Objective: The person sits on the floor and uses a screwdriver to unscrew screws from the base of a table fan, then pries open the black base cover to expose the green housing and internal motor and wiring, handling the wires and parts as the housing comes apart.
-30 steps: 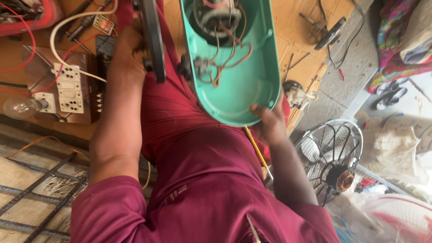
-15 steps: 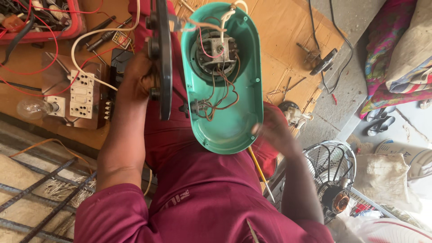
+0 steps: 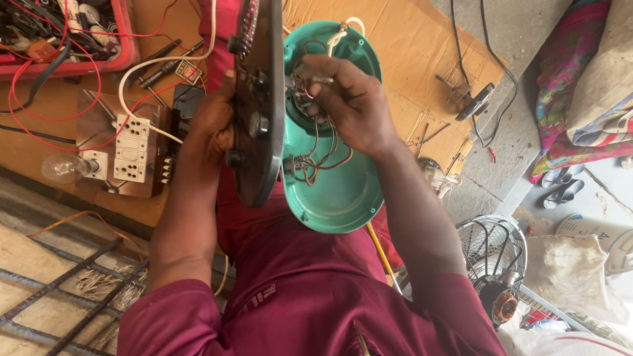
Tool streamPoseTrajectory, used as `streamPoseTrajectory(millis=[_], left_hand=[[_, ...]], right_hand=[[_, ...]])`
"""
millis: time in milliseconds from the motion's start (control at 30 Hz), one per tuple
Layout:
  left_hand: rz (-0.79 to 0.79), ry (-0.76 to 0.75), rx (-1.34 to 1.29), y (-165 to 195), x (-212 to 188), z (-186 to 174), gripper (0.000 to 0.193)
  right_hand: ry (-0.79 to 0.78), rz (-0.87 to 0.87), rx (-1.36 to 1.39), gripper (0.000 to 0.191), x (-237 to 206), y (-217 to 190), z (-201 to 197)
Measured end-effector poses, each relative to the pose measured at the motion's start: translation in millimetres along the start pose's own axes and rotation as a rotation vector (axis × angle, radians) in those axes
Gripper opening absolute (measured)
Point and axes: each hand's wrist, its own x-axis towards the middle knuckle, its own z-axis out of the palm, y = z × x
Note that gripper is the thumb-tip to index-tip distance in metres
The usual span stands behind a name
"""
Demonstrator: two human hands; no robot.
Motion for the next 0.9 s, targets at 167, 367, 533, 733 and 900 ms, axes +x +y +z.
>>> streamPoseTrajectory(millis=[167, 367, 533, 733, 900], left_hand=[[0.032, 0.066, -0.048, -9.0, 4.8, -7.4, 0.051], [0.074, 0.202, 0.161, -7.8, 3.0, -13.6, 0.054], [0.135, 0.538, 0.607, 10.5, -8.2, 4.2, 0.047], [0.15, 0.637, 0.855, 28.8, -7.7, -8.9, 0.046], [0.092, 0.67, 0.824, 24.1, -4.5, -15.8, 0.054]], right_hand=[[0.03, -0.025, -0.092, 0.015, 0.5, -1.5, -4.3], [-0.168, -0.076, -0.217, 0.016, -5.4, 12.3, -18.0], [-0.255, 0.004, -0.472, 0.018, -6.0, 28.5, -19.8], [-0.35, 0.042, -0.539, 0.033, -12.5, 39.2, -4.9], [-0.375, 0.18, -0.492, 0.04, -13.8, 49.8, 0.2]])
